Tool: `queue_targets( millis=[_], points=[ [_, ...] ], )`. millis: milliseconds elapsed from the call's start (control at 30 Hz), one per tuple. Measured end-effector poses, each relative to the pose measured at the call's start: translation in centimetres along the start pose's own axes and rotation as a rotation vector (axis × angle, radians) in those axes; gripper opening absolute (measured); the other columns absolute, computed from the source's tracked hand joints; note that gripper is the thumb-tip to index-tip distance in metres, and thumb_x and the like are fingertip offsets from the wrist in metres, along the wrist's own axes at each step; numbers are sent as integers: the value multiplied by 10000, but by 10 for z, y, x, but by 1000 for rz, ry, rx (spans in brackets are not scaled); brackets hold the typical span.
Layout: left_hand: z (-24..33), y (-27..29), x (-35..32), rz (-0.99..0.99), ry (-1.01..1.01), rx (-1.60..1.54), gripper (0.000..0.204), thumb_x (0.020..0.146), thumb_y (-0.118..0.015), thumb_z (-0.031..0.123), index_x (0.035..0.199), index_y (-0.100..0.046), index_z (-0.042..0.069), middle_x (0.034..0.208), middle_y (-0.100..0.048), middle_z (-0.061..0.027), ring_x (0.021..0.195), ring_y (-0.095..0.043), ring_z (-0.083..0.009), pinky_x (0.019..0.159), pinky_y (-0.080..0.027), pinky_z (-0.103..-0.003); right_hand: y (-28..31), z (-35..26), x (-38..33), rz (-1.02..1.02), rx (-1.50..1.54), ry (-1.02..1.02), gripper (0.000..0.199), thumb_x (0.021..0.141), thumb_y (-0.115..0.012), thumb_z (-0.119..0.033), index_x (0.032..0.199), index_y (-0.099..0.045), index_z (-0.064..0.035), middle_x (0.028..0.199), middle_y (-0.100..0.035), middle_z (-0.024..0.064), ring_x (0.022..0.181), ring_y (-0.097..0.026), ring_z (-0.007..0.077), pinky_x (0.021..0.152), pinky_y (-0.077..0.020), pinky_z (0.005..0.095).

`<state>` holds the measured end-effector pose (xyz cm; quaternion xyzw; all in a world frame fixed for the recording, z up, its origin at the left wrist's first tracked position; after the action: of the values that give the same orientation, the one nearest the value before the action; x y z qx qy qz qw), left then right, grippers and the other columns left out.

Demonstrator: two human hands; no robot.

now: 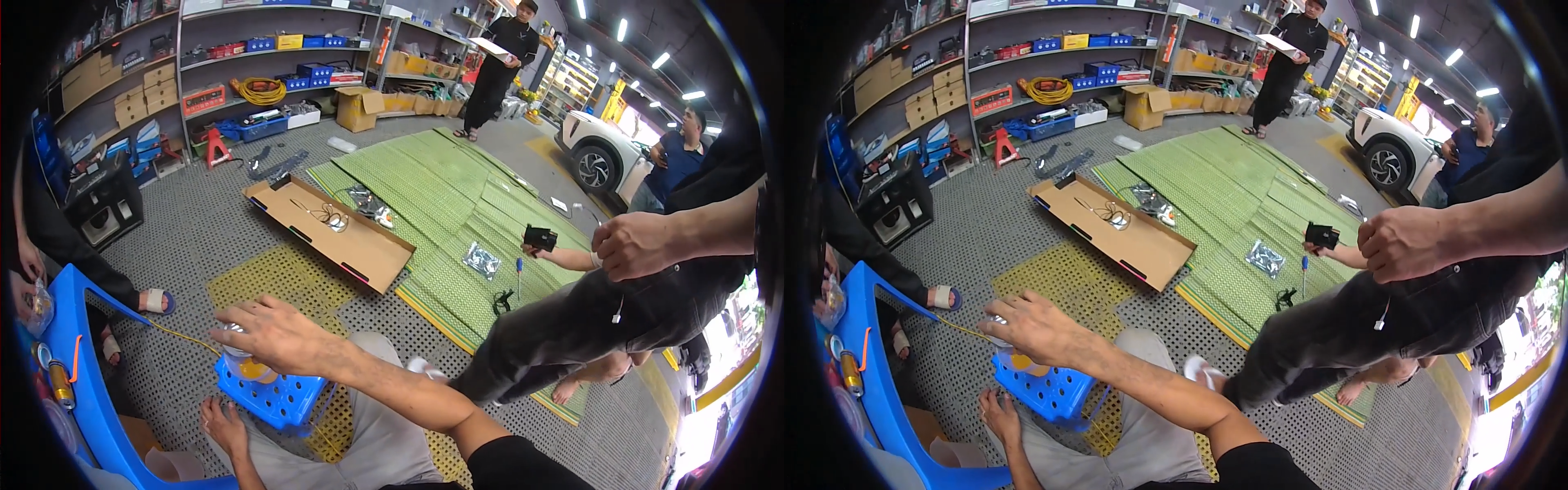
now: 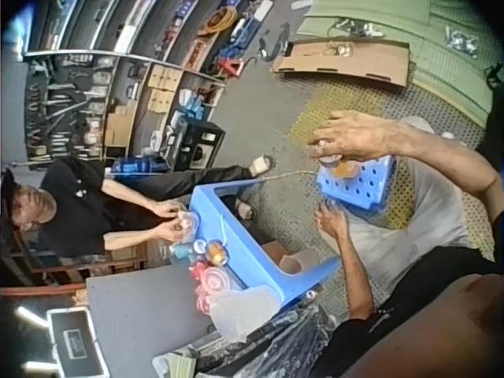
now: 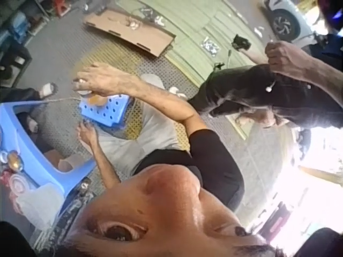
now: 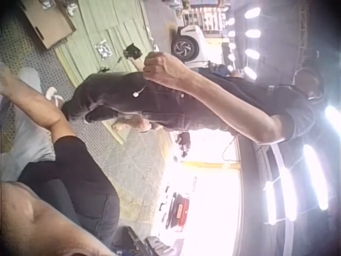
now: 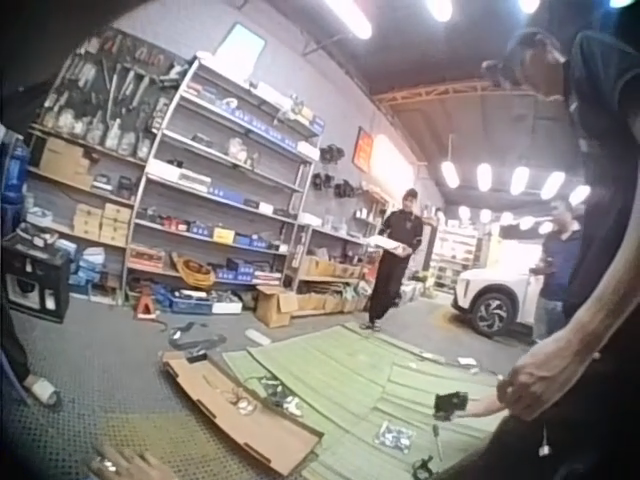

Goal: The recorder is assembling automotive lighting components with colleagues.

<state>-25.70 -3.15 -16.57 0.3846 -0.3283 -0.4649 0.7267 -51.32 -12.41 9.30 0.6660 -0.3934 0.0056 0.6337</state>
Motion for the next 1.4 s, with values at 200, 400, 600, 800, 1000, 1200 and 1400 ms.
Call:
queue_targets(
  millis=[200,400,600,800,1000,1200,1400],
  points=[
    [-1,-10,5,58,-19,-63,383,862,-725,271,1179,-692,58,1300,-620,-219,1216,-571,-397,1060,-409,-523,6,7,-8,-40,94,-94,517,793,-767,-219,1282,-628,-121,1306,-619,137,1134,-629,332,933,-498,442],
    [-1,-10,-5,121,-27,-11,397,908,-668,341,1178,-671,50,1326,-572,-167,1262,-506,-355,1104,-333,-542,6,-12,-9,-61,35,-177,697,655,-849,-62,1314,-634,-139,1344,-622,104,1210,-600,321,1003,-461,445],
    [4,10,-6,64,36,-82,393,928,-665,313,1228,-652,59,1339,-553,-127,1278,-493,-319,1150,-293,-500,4,-20,-12,-60,33,-264,781,621,-875,-84,1349,-593,-94,1367,-597,98,1254,-550,311,1042,-425,432],
    [1,26,-9,392,-56,-395,298,856,-711,97,1148,-671,50,1193,-641,-143,1132,-609,-343,989,-483,-427,-27,-7,-58,229,515,-710,723,688,-884,-124,1326,-559,-22,1268,-604,133,1203,-557,282,1050,-429,407],
    [53,74,-48,375,-57,-611,421,874,-702,235,1222,-634,8,1248,-629,-162,1216,-560,-310,1088,-388,-438,-67,-13,-108,530,931,-1040,651,781,-849,-69,1333,-505,-46,1250,-581,104,1099,-605,207,924,-532,323],
    [131,109,-54,202,-482,-816,837,873,-676,553,1426,-471,-40,1403,-542,-207,1313,-504,-340,1102,-361,-475,-96,-75,-121,879,1487,-739,665,834,-827,-91,1367,-430,-86,1382,-511,60,1341,-475,193,1137,-378,383],
    [148,112,-49,-150,-294,-723,1076,825,-712,636,1562,-263,-6,1533,-418,-203,1409,-418,-378,1145,-318,-545,-107,-107,-116,824,1388,-756,711,829,-807,-43,1409,-395,-34,1471,-451,118,1410,-428,230,1201,-323,403]
  ],
)
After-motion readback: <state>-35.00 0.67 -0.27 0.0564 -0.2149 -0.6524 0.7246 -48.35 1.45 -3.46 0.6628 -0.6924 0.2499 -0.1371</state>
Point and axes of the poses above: each hand's wrist, its own x-axis towards the middle knuckle, its own y-axis out of the back of the hand, z = x × y, the point moved 1 cm from there along x, towards the middle knuckle
